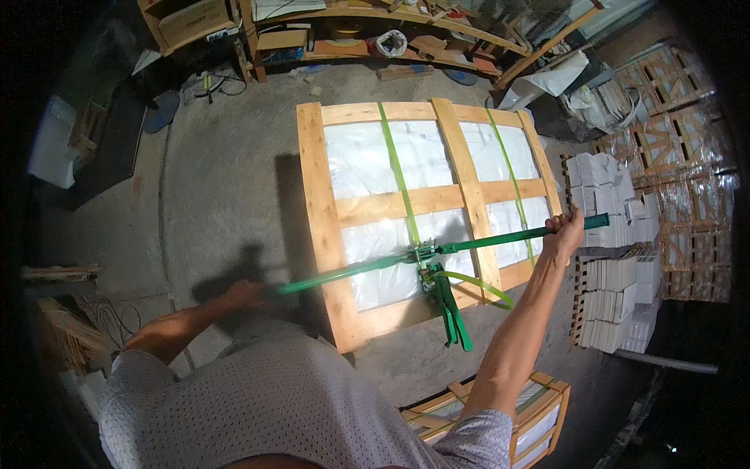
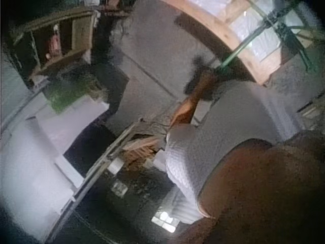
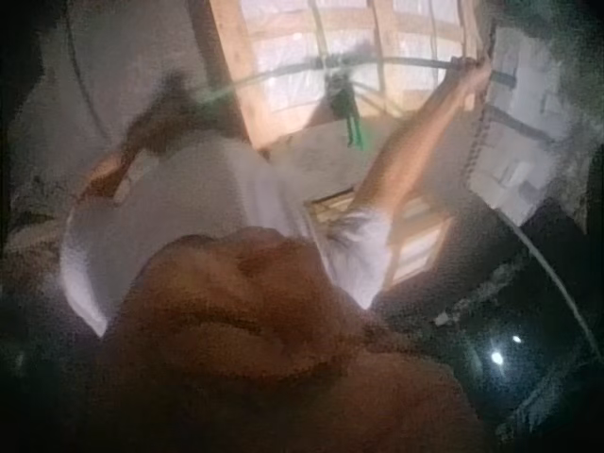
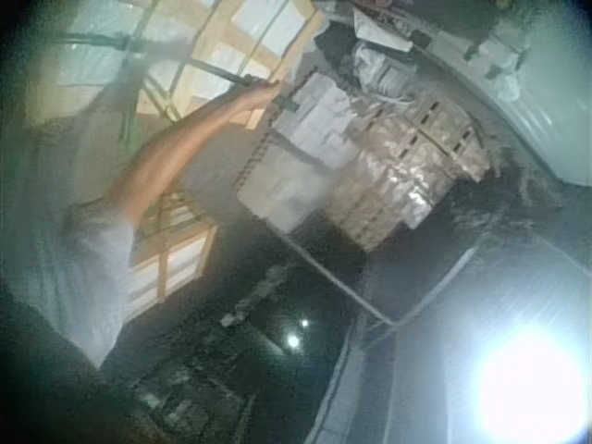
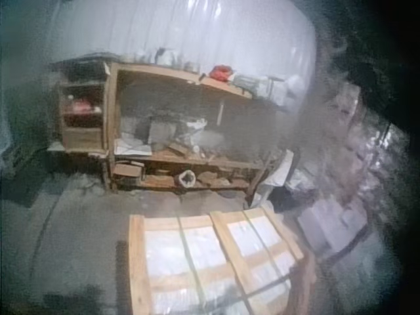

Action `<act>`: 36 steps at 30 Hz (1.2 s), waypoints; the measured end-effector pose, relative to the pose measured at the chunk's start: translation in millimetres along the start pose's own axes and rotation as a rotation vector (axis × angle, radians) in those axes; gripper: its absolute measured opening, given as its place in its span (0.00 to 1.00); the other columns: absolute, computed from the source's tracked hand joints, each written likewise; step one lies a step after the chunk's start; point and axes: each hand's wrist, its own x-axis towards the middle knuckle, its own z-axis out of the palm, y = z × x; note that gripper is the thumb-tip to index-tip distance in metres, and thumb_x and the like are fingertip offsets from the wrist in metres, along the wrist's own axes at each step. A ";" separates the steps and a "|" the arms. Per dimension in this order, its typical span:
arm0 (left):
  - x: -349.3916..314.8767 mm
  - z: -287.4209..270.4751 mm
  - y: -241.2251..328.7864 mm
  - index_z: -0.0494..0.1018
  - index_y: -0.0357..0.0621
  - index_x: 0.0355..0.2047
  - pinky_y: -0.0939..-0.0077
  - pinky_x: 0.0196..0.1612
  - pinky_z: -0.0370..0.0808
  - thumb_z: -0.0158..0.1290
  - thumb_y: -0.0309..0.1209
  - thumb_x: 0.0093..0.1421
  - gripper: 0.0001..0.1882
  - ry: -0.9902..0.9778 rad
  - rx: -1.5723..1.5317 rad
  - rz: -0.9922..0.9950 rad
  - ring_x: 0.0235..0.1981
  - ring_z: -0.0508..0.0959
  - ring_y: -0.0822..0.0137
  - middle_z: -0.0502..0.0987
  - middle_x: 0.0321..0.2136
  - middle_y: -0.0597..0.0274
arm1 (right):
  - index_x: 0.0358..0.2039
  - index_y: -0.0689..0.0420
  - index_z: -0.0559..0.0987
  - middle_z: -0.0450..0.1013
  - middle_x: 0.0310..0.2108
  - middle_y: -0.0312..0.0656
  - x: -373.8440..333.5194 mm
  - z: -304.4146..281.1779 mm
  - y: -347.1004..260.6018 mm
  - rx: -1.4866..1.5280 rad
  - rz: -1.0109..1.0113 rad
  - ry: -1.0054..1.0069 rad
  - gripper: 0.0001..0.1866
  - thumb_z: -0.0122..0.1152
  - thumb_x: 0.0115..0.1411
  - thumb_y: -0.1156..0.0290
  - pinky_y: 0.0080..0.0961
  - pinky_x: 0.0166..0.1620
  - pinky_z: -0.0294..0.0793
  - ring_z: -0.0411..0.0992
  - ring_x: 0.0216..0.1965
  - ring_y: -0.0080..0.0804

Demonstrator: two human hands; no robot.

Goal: The person uses a green manual strapping tool to wrap and tension green straps around a wooden crate. They then use a yellow strap cutter to trim the excess strap and secure the crate.

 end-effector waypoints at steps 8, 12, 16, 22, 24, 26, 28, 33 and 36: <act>-50.2 10.9 33.7 0.76 0.43 0.39 0.59 0.35 0.72 0.57 0.43 0.56 0.18 0.098 -0.376 -0.106 0.31 0.78 0.59 0.77 0.29 0.50 | 0.14 0.51 0.69 0.55 0.11 0.27 -96.3 91.7 -72.0 0.040 -0.238 -0.213 0.18 0.58 0.60 0.65 0.21 0.17 0.50 0.52 0.11 0.18; -33.5 7.2 66.6 0.75 0.39 0.38 0.65 0.34 0.70 0.57 0.42 0.56 0.18 0.122 -0.449 -0.119 0.29 0.75 0.64 0.76 0.28 0.56 | 0.29 0.58 0.77 0.65 0.18 0.38 -162.4 132.5 -6.3 -0.402 -0.752 -0.594 0.08 0.53 0.58 0.69 0.28 0.24 0.59 0.63 0.20 0.29; 4.7 -1.0 99.1 0.73 0.38 0.37 0.69 0.33 0.69 0.54 0.40 0.58 0.16 0.117 -0.812 0.151 0.27 0.72 0.67 0.75 0.27 0.59 | 0.25 0.58 0.75 0.70 0.24 0.47 -328.8 157.6 122.7 -0.747 -0.979 -1.259 0.05 0.54 0.50 0.70 0.41 0.34 0.65 0.69 0.29 0.45; 41.0 34.1 128.5 0.72 0.39 0.35 0.74 0.30 0.68 0.49 0.36 0.62 0.12 -0.277 -1.338 0.878 0.27 0.71 0.70 0.73 0.26 0.60 | 0.18 0.51 0.76 0.69 0.21 0.37 -391.4 65.9 224.6 -0.897 -1.181 -1.465 0.05 0.55 0.49 0.71 0.31 0.49 0.63 0.68 0.33 0.35; 52.0 52.7 132.9 0.72 0.39 0.35 0.75 0.30 0.68 0.47 0.35 0.64 0.11 -0.378 -1.413 1.057 0.27 0.71 0.71 0.72 0.26 0.60 | 0.17 0.51 0.78 0.71 0.24 0.38 -404.3 52.1 244.8 -0.908 -1.182 -1.415 0.06 0.55 0.48 0.72 0.32 0.49 0.63 0.69 0.35 0.35; 66.7 68.1 133.2 0.71 0.40 0.34 0.77 0.29 0.67 0.45 0.34 0.65 0.10 -0.500 -1.488 1.176 0.27 0.71 0.72 0.72 0.25 0.61 | 0.20 0.51 0.75 0.71 0.25 0.40 -409.2 49.8 261.0 -0.929 -1.184 -1.450 0.03 0.53 0.47 0.72 0.36 0.46 0.66 0.69 0.34 0.39; 77.1 82.0 130.6 0.71 0.40 0.35 0.79 0.29 0.67 0.43 0.32 0.66 0.10 -0.640 -1.596 1.177 0.27 0.71 0.73 0.72 0.26 0.62 | 0.22 0.51 0.76 0.72 0.25 0.40 -410.0 43.6 269.6 -0.874 -1.202 -1.458 0.04 0.53 0.48 0.71 0.35 0.47 0.65 0.69 0.35 0.38; 77.5 120.4 136.4 0.69 0.42 0.49 0.80 0.35 0.69 0.42 0.27 0.67 0.12 -0.568 -1.414 0.488 0.32 0.73 0.73 0.74 0.28 0.64 | 0.25 0.52 0.80 0.74 0.30 0.40 -400.2 12.1 268.0 -1.039 -1.100 -1.695 0.07 0.53 0.51 0.71 0.35 0.53 0.62 0.70 0.39 0.36; 84.3 130.6 165.0 0.67 0.41 0.55 0.77 0.42 0.71 0.43 0.28 0.67 0.17 -0.658 -0.940 0.556 0.37 0.74 0.69 0.77 0.35 0.60 | 0.33 0.53 0.83 0.76 0.39 0.39 -384.8 -13.2 256.6 -1.342 -0.996 -1.919 0.11 0.53 0.53 0.72 0.34 0.64 0.50 0.68 0.51 0.33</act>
